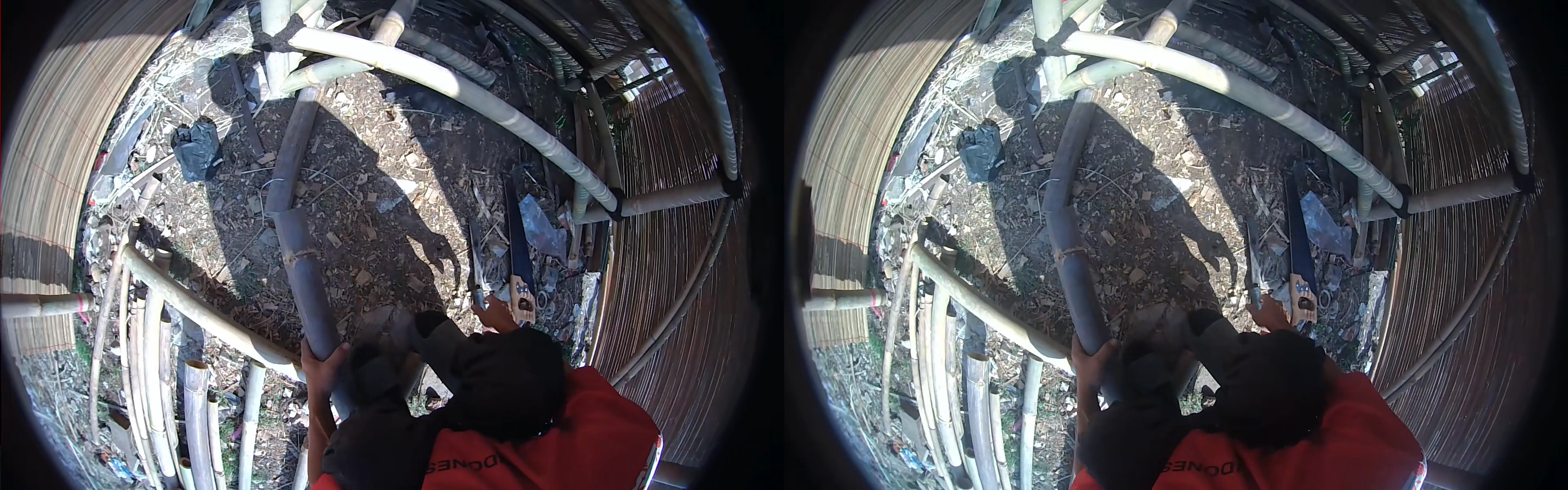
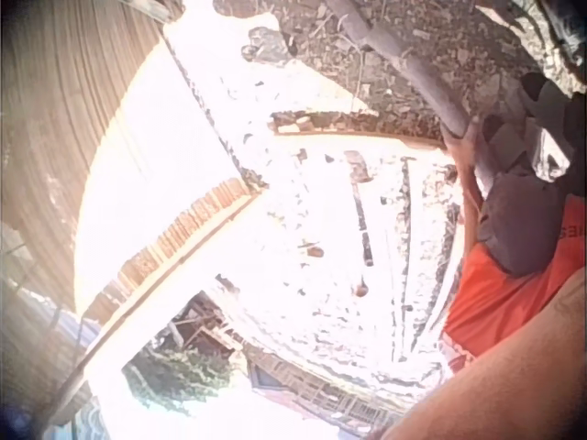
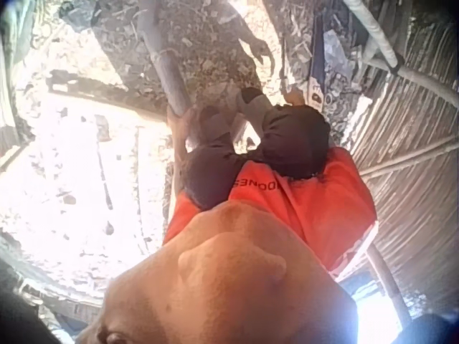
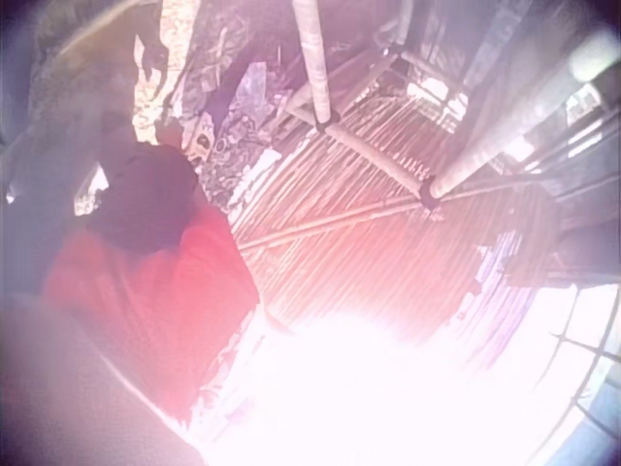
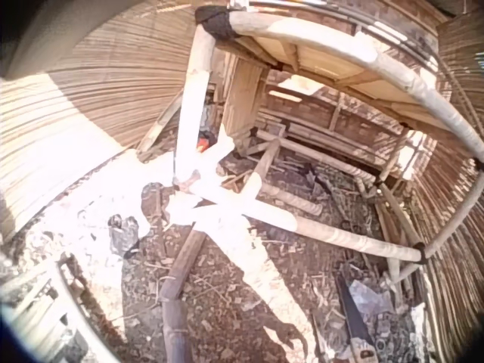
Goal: The person measures a bamboo pole using a tape measure, cuts off a section with a hand saw, and then splits and carves bamboo pieces using a blade.
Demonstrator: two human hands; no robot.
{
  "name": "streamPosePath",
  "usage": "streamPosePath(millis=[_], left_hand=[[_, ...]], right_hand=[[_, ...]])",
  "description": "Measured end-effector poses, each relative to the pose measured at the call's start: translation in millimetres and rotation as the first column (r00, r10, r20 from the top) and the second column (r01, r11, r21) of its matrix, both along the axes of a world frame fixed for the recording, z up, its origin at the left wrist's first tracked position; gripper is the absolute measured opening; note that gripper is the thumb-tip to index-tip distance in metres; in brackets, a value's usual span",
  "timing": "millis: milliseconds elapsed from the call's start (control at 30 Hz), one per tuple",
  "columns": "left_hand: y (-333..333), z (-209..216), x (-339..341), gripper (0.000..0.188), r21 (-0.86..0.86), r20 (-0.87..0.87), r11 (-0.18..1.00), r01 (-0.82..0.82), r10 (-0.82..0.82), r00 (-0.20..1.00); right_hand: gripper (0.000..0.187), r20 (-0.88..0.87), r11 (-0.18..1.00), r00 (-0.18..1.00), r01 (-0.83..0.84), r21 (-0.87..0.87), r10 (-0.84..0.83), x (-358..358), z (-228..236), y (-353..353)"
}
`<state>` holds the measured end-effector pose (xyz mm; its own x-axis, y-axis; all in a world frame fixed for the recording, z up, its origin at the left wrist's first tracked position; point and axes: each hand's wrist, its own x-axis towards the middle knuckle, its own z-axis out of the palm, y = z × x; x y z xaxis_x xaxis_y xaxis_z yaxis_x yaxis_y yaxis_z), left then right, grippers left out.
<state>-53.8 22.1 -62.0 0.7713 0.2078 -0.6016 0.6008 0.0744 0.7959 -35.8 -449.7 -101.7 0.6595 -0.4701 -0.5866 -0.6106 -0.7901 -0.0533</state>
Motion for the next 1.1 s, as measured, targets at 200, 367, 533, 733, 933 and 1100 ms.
streamPosePath(millis=[200, 367, 533, 733, 933, 1100], left_hand=[[25.9, -10.8, 7.1, 0.066, 0.048, 0.002, 0.989, -0.137, 0.137, 0.991], [39.4, -19.2, 3.4, 0.068, 0.044, -0.028, 0.981, -0.19, 0.192, 0.981], [29.6, -10.1, 8.4, 0.078, 0.15, -0.052, 0.978, -0.145, 0.154, 0.987], [32.1, -20.0, 2.8, 0.085, 0.179, -0.085, 0.972, -0.15, 0.168, 0.982], [29.3, -10.0, 8.2, 0.092, 0.089, -0.075, 0.982, -0.166, 0.173, 0.982], [11.8, -37.7, 14.2, 0.102, 0.191, -0.032, 0.975, -0.114, 0.122, 0.992]], right_hand=[[0.068, 0.119, 0.97, 0.978, -0.188, 0.153, 0.17, 11.8, -1.3, 4.3], [0.068, 0.199, 0.943, 0.962, -0.233, 0.237, 0.187, 19.7, -12.9, -1.3], [0.055, 0.218, 0.932, 0.931, -0.33, 0.152, 0.294, 10.3, -19.5, -20.3], [0.058, 0.139, 0.97, 0.976, -0.188, 0.156, 0.167, 10.6, -35.8, -21.0], [0.054, 0.096, 0.969, 0.99, -0.117, 0.218, 0.099, 15.2, -81.1, -69.9], [0.05, 0.179, 0.941, 0.983, -0.102, 0.321, 0.046, 21.4, -111.2, -115.2]])
